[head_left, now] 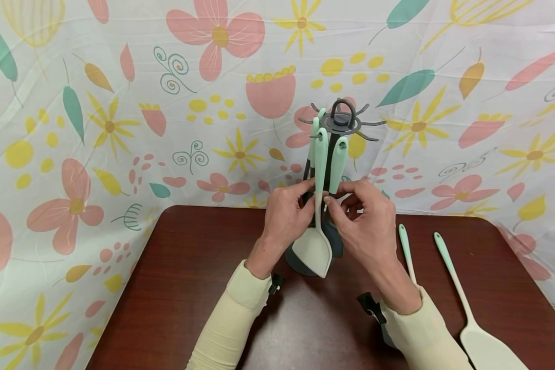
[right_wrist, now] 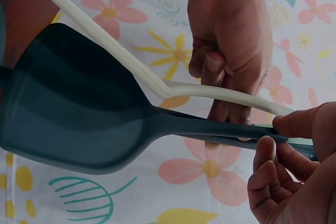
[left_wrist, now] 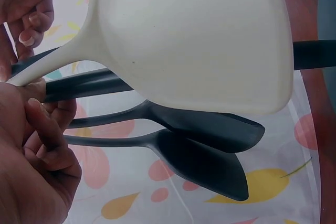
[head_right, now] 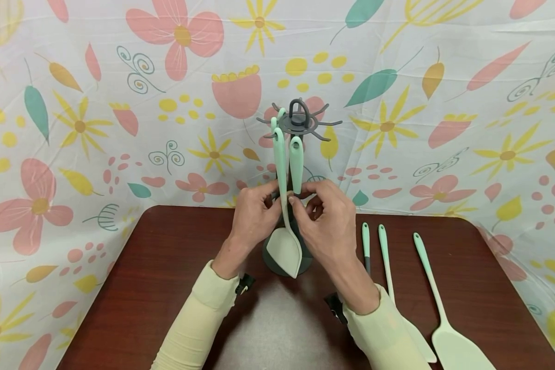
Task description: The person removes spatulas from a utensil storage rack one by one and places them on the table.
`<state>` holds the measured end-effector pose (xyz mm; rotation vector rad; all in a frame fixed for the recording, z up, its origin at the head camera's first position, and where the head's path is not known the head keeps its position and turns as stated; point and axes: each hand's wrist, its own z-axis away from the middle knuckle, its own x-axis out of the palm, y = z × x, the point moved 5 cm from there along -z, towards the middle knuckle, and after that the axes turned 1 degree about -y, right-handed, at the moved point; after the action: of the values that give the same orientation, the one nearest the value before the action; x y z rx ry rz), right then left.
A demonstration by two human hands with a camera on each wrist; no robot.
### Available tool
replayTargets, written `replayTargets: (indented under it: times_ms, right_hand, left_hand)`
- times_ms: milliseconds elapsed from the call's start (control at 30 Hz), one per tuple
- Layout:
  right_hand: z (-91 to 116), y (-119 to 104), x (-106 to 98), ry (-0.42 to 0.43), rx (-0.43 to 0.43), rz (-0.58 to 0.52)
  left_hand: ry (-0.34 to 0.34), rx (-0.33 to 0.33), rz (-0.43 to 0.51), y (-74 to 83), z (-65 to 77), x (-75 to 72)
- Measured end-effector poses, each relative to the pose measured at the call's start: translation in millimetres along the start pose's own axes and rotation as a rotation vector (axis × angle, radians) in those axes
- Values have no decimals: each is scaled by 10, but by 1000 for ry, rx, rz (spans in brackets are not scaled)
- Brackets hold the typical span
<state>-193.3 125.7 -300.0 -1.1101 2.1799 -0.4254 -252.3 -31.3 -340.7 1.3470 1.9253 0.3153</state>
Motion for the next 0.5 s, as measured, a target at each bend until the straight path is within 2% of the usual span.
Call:
replayTargets:
  times_ms: [500]
  right_hand:
    - [-7,-24,-16,10,-10,-11]
  left_hand:
    - [6,-10,3,2,6,-8]
